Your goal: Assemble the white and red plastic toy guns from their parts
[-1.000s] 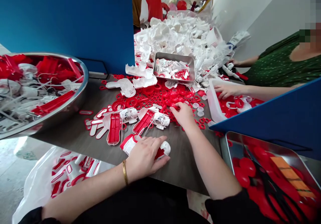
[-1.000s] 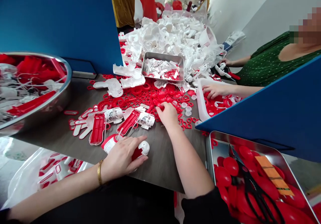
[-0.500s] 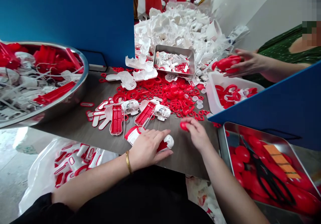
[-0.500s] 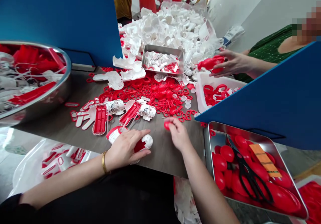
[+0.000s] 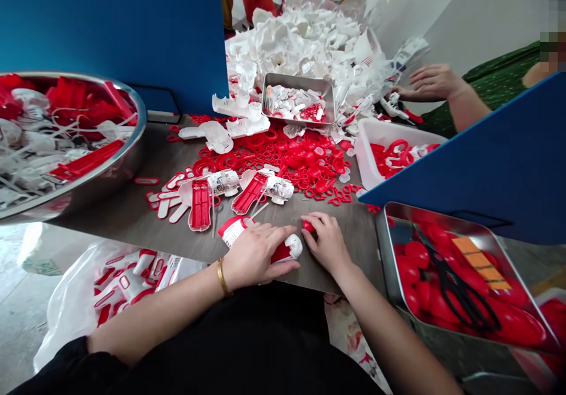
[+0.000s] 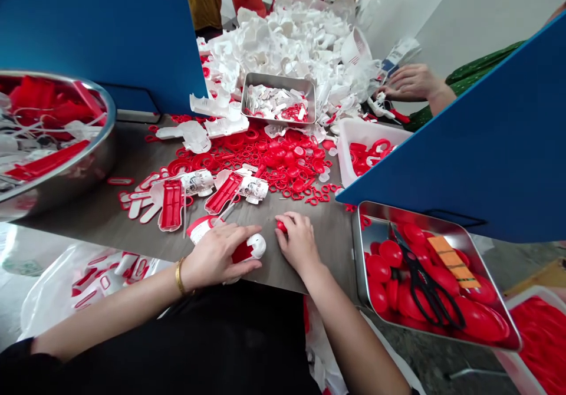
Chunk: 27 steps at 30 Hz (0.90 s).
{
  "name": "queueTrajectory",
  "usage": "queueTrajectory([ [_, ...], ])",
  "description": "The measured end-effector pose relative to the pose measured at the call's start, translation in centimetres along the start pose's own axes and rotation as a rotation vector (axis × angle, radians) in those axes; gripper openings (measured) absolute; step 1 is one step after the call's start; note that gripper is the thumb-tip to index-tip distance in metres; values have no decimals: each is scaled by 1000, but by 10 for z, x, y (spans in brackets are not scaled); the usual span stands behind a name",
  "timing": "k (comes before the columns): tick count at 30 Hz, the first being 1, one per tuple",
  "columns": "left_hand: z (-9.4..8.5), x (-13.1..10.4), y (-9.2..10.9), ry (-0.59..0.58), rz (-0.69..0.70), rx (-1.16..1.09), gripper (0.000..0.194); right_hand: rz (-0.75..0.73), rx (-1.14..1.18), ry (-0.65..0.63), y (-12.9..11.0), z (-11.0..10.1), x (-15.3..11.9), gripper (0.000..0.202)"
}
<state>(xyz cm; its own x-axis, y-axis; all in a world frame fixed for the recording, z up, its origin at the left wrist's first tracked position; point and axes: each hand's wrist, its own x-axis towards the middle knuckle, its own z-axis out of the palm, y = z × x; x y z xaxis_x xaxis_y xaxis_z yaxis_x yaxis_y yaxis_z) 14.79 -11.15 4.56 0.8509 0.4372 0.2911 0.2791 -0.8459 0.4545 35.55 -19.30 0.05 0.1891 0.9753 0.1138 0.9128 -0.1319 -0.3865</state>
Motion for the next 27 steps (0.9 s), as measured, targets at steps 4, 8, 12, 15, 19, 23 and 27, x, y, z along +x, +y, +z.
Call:
queueTrajectory([
  [4, 2, 1, -1, -15, -12, -18, 59, 89, 7, 80, 5, -1, -8, 47],
  [8, 3, 5, 2, -49, -33, -14, 59, 140, 25, 103, 3, 2, 5, 32],
  [12, -1, 7, 9, -71, -86, 33, 56, 114, 130, 81, 2, 0, 21, 26],
  [15, -3, 6, 11, -68, -110, 52, 53, 84, 228, 72, 0, -6, 17, 21],
  [19, 2, 3, 8, -10, -116, 6, 58, 11, 542, 33, -19, -25, -7, 31],
  [23, 7, 0, 6, 38, -80, -75, 57, -164, 777, -97, -39, -48, -21, 28],
  [27, 7, 0, 7, 34, -39, -59, 51, -74, 921, -151, -44, -49, -7, 32],
])
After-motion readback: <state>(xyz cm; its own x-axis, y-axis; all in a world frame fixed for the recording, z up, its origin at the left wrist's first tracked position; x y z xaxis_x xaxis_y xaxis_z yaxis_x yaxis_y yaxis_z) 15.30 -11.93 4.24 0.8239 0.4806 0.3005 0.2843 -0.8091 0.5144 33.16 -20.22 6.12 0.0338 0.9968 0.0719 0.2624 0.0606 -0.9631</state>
